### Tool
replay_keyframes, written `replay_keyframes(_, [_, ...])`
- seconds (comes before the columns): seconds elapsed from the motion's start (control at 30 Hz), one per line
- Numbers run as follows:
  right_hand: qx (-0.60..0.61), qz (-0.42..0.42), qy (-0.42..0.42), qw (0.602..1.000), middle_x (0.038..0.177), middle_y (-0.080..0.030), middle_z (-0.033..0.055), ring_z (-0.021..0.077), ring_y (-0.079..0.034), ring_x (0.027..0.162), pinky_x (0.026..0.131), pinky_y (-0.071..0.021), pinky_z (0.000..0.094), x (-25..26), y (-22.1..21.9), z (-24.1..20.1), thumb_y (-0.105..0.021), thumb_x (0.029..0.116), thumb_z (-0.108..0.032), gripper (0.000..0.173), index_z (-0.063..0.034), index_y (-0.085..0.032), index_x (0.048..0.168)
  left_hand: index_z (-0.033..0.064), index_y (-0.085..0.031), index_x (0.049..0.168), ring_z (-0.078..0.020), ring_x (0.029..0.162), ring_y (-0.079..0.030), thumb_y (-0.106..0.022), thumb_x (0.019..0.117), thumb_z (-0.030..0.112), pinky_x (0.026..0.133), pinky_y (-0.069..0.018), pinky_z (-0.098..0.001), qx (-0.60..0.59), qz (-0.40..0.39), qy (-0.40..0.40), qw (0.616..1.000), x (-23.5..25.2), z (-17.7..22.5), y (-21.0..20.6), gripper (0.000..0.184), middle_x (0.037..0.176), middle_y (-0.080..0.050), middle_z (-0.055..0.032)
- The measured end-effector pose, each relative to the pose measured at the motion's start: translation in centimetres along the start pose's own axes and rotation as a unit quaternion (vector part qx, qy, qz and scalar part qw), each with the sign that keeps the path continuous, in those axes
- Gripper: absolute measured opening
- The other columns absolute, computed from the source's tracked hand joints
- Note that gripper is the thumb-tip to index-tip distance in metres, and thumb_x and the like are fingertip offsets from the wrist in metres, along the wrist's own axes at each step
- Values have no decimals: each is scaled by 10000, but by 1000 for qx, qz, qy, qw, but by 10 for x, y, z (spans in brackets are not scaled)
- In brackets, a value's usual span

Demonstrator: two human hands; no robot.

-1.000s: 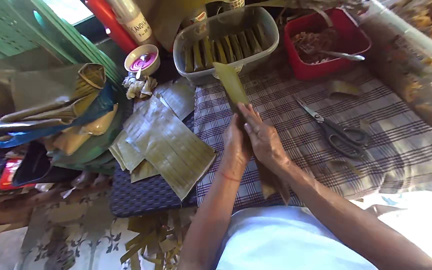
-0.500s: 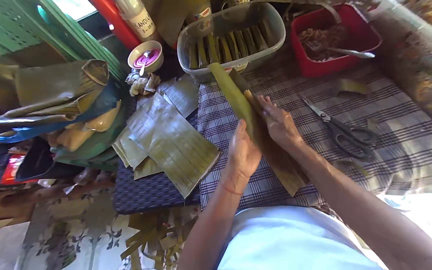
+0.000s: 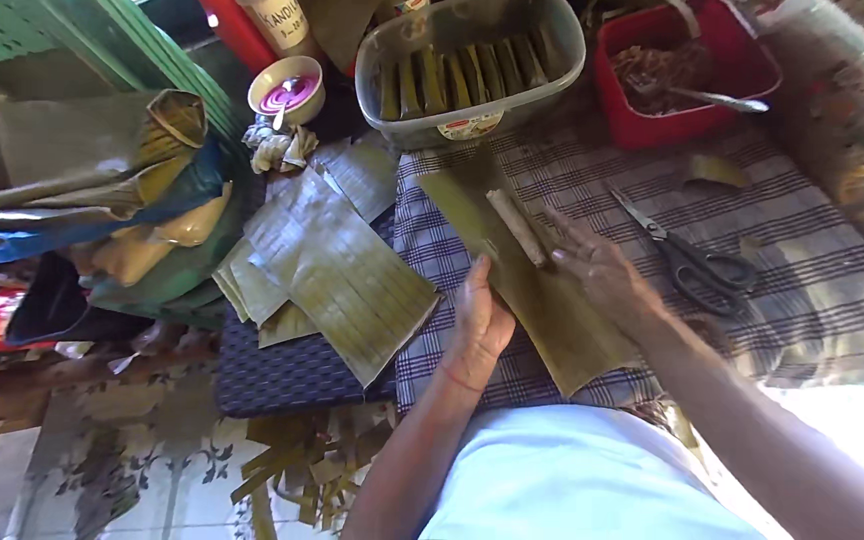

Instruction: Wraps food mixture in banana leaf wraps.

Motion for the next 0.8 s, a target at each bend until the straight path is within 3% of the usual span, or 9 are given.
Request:
replay_keyframes(0.17, [-58, 23, 112, 992, 1622, -422, -27, 124, -309, 1531, 1280, -211, 398, -31, -67, -35, -403, 1096, -185, 479, -189, -451, 1572, 205, -603, 1044, -69, 823, -685, -244, 1108, 463, 743, -584, -250, -53, -57, 33, 996, -10, 4, -25, 447, 886, -681, 32])
replay_keyframes(0.23, [-129, 30, 147, 980, 1631, -407, 5, 170, -289, 1545, 1284, -186, 436, -22, -60, -31, -370, 1102, -177, 488, -165, -419, 1587, 220, -610, 1146, -85, 963, -693, -237, 1106, 481, 852, -580, -278, -71, -97, 26, 992, -12, 7, -29, 457, 1024, -701, 31])
replay_keyframes(0.3, [-182, 22, 114, 976, 1622, -419, 47, 216, -394, 1497, 1224, -317, 458, -8, -33, -19, -364, 1108, -180, 489, -150, -398, 1595, 183, -563, 1320, -180, 1168, -649, -238, 1105, 477, 994, -539, -409, -45, -113, 21, 992, -10, 2, -21, 488, 1227, -680, -37])
replay_keyframes(0.37, [-188, -8, 55, 981, 1491, -571, 96, 242, -583, 1315, 1101, -450, 477, -1, 0, -9, -416, 1101, -142, 446, -137, -489, 1541, 138, -521, 1387, -240, 1240, -614, -247, 1116, 441, 1050, -506, -473, -10, -106, 27, 994, -11, -6, -7, 491, 1302, -647, -95])
replay_keyframes(0.43, [-211, -31, 19, 977, 1286, -690, 156, 279, -670, 1138, 1001, -508, 503, 4, 23, -6, -505, 1074, -107, 360, -88, -621, 1414, 85, -498, 1410, -267, 1256, -605, -269, 1125, 368, 1071, -495, -487, 19, -97, 34, 995, -12, -10, 6, 462, 1328, -630, -138])
replay_keyframes(0.53, [-149, -52, -8, 987, 1144, -717, 139, 188, -688, 1005, 928, -549, 395, 25, 33, -8, -626, 1009, -74, 265, -11, -677, 1262, 122, -531, 1359, -217, 1177, -637, -342, 1109, 324, 1015, -523, -429, 63, -31, -24, 997, -8, 10, 15, 372, 1253, -658, -85])
replay_keyframes(0.67, [-20, -83, -35, 996, 1301, -668, 119, 139, -664, 1102, 963, -542, 337, 65, 7, 3, -613, 1016, -124, 388, -46, -611, 1396, 115, -521, 1370, -214, 1125, -656, -358, 1114, 362, 951, -556, -438, 38, 38, -82, 995, 18, 38, 10, 391, 1232, -657, -90])
replay_keyframes(0.73, [-62, -62, -14, 996, 1328, -633, 152, 194, -627, 1157, 1015, -496, 398, 67, -12, -8, -522, 1066, -125, 320, -1, -631, 1340, 114, -521, 1362, -208, 1107, -656, -371, 1110, 377, 935, -560, -427, 13, 50, -72, 996, 26, 40, 6, 394, 1221, -651, -89])
replay_keyframes(0.8, [-121, -34, 45, 991, 1466, -573, 141, 247, -558, 1332, 1126, -418, 444, 50, -34, -26, -436, 1101, -125, 366, -21, -593, 1415, 132, -546, 1318, -183, 1063, -669, -347, 1110, 409, 907, -568, -406, -10, 26, -59, 998, 27, 38, 0, 399, 1164, -669, -67])
Point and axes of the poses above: each hand's wrist, its own x-axis towards the middle knuckle, its own y-axis out of the back of the hand, z = x × y, the point moved 8 cm from there along x, towards the middle knuckle
